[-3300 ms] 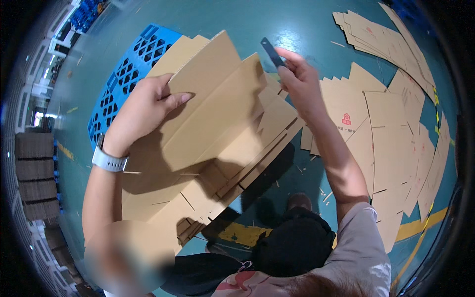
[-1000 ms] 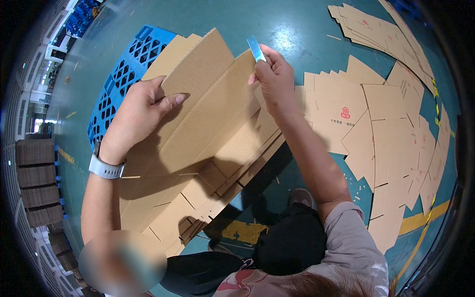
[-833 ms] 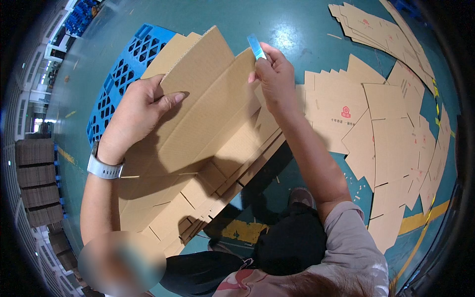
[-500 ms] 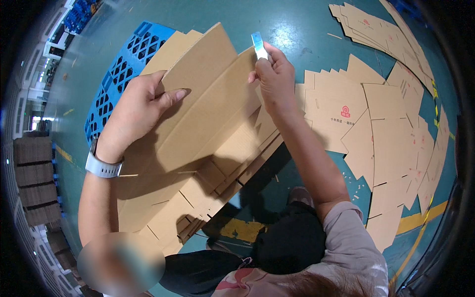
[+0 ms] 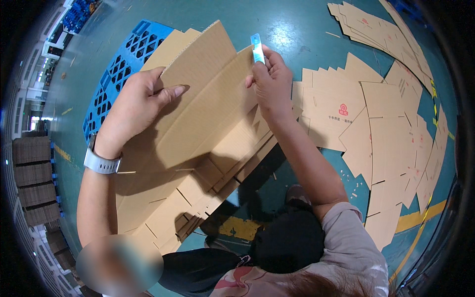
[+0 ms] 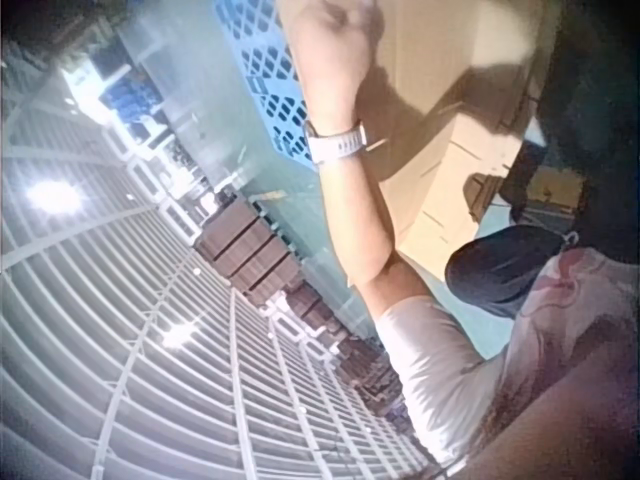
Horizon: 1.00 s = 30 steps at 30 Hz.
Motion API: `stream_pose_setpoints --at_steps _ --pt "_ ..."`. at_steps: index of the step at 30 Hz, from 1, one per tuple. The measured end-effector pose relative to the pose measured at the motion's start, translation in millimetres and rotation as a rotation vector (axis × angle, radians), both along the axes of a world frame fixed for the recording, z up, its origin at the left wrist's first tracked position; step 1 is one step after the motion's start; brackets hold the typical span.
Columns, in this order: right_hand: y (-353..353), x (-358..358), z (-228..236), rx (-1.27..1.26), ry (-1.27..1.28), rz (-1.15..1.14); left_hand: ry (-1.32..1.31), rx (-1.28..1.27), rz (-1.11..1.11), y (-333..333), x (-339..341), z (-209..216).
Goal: The person sits on the floor and uses a utility knife to cut along pre-scored lines on flat cardboard sheets. They separate the cut pieces and stack them on a blue plastic crate, repeating the process with multiple sheets.
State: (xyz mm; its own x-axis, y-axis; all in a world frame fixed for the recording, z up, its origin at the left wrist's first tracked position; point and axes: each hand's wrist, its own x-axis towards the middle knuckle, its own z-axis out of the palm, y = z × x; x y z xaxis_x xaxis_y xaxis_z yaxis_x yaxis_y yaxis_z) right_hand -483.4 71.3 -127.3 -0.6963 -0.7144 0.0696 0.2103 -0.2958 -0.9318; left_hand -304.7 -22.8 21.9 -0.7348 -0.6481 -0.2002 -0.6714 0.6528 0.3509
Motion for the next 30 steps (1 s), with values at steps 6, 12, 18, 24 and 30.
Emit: stream_pose_setpoints --at_steps 6,12,18,24,30 --pt "6 4 5 0.019 0.015 0.011 -0.022 0.020 0.046 5 -3 2" --pt "8 11 7 -0.032 -0.035 0.029 -0.015 0.023 0.033 3 -2 1" --pt "0 0 5 -0.026 0.011 0.042 0.031 0.088 0.023 4 1 2" --pt "-13 -12 -3 0.035 0.078 -0.003 0.146 0.143 0.040 10 -2 0" --pt "-9 -3 0 0.012 0.031 0.003 -0.006 0.071 0.038 2 0 1"
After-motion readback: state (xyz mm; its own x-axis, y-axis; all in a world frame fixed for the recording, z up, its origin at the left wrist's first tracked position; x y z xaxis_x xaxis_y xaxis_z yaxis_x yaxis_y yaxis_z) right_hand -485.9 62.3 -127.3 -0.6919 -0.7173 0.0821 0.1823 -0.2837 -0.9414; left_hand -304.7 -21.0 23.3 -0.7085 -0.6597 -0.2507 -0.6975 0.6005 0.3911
